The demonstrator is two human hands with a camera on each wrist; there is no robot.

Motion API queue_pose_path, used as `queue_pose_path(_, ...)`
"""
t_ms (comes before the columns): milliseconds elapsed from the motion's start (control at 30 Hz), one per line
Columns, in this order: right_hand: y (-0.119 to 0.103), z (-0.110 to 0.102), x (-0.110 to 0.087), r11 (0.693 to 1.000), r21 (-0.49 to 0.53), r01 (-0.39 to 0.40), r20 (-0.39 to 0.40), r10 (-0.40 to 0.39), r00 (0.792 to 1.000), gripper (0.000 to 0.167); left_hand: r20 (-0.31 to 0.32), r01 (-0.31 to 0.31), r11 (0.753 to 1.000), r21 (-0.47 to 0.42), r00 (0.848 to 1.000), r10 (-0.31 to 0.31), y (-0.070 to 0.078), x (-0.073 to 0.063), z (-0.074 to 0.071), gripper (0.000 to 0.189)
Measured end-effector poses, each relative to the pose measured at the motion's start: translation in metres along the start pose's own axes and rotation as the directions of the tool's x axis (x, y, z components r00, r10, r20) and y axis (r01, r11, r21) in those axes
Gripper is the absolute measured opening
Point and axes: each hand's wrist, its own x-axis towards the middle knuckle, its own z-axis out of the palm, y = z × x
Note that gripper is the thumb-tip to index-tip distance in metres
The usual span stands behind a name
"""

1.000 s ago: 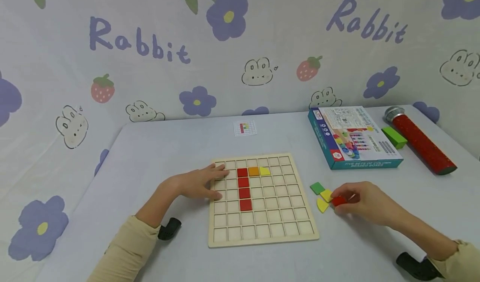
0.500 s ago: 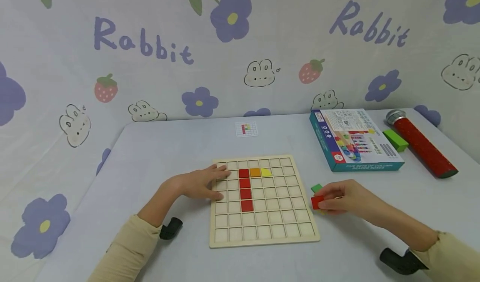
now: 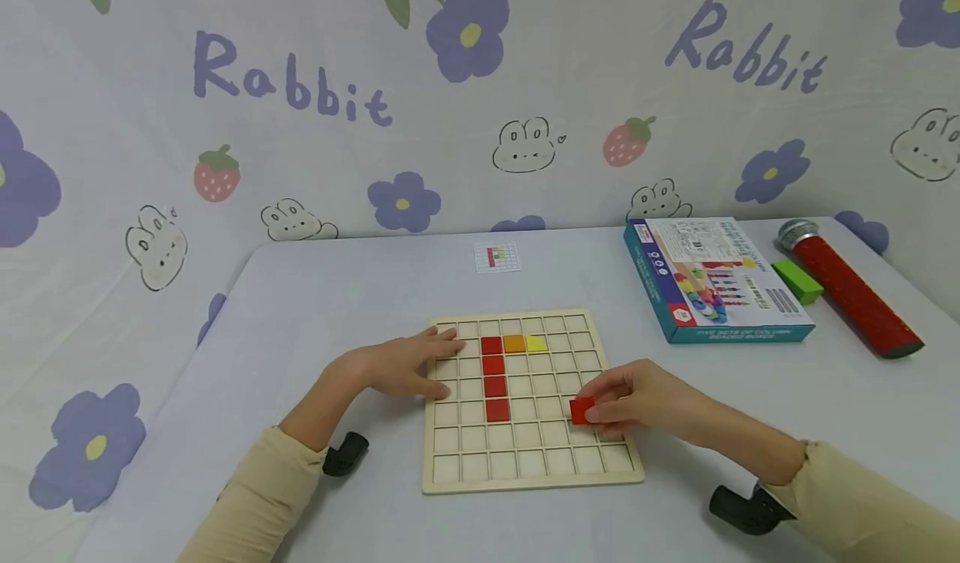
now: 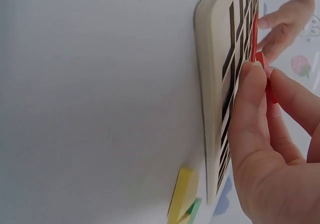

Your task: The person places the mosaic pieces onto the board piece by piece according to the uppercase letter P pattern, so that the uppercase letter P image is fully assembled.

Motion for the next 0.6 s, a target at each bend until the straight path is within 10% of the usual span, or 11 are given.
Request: queue_pose_path(600,-0.027,0.050,0.022,0.999,0.047,0.001,0.123,-0.007,0.992,0.025,-0.005,0.001,1.000,0.014,1.000,-0.001,-0.001,0.000,0.000,0.070)
